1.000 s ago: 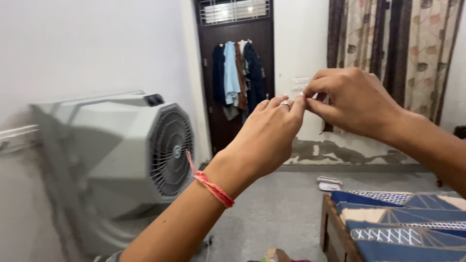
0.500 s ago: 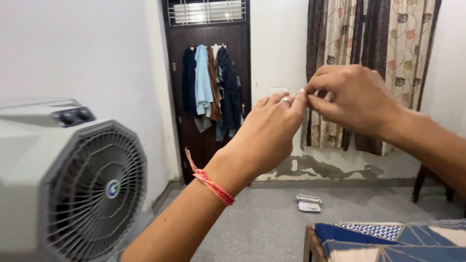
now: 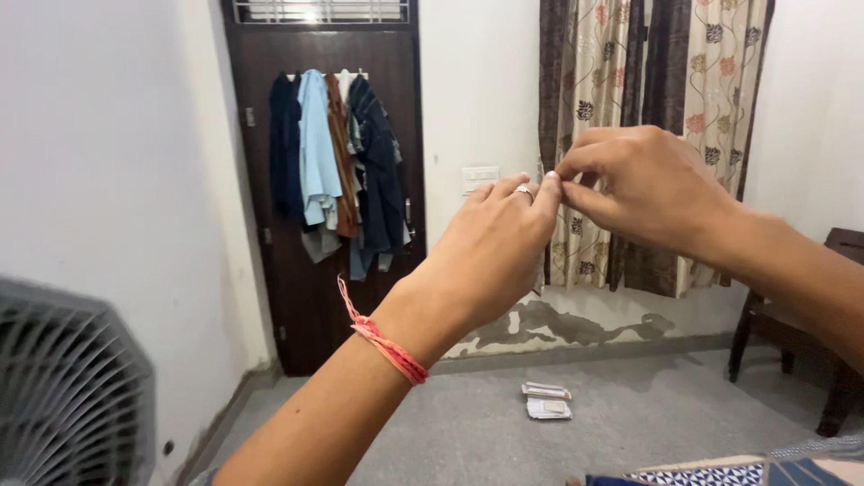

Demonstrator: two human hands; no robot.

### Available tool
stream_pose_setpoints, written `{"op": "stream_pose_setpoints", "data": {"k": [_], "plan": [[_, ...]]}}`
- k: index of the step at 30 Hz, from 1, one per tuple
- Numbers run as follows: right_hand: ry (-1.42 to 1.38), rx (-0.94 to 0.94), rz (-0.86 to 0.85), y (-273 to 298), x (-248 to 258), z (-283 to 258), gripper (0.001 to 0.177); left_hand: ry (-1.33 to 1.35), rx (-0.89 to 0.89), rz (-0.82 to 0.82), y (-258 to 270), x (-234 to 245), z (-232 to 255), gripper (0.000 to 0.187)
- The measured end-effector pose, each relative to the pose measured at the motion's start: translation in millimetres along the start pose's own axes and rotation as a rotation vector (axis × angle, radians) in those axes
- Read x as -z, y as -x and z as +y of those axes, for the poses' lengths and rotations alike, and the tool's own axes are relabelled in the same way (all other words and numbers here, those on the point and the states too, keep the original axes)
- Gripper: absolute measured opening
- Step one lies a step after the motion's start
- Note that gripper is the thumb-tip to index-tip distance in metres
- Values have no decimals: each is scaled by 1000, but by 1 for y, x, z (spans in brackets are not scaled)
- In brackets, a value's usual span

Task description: The person repeatedly picks up blue pens from the floor, removes their caps, and places them into a pen holder on a wall shelf. The action is performed one at a time in a repetitive loop.

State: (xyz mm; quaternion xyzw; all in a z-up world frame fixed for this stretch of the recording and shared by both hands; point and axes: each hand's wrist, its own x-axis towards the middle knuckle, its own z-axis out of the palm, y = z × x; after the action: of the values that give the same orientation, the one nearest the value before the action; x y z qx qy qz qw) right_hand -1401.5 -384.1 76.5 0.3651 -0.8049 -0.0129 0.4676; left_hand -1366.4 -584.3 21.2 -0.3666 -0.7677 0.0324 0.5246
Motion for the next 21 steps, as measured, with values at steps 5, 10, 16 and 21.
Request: {"op": "stream_pose_setpoints", "data": {"k": [5, 10, 16, 21], "plan": [[-10, -8, 24, -50, -67, 32, 17, 54, -38, 42, -7, -53, -78, 62], [42, -39, 10, -70, -124, 57, 18, 117, -44, 43, -7, -116, -124, 63], [95, -65, -1, -87, -197, 91, 20, 187, -55, 70, -9, -202, -174, 63], [142, -85, 46, -111, -263, 137, 22, 203, -89, 108, -22, -276, -226, 62]]}}
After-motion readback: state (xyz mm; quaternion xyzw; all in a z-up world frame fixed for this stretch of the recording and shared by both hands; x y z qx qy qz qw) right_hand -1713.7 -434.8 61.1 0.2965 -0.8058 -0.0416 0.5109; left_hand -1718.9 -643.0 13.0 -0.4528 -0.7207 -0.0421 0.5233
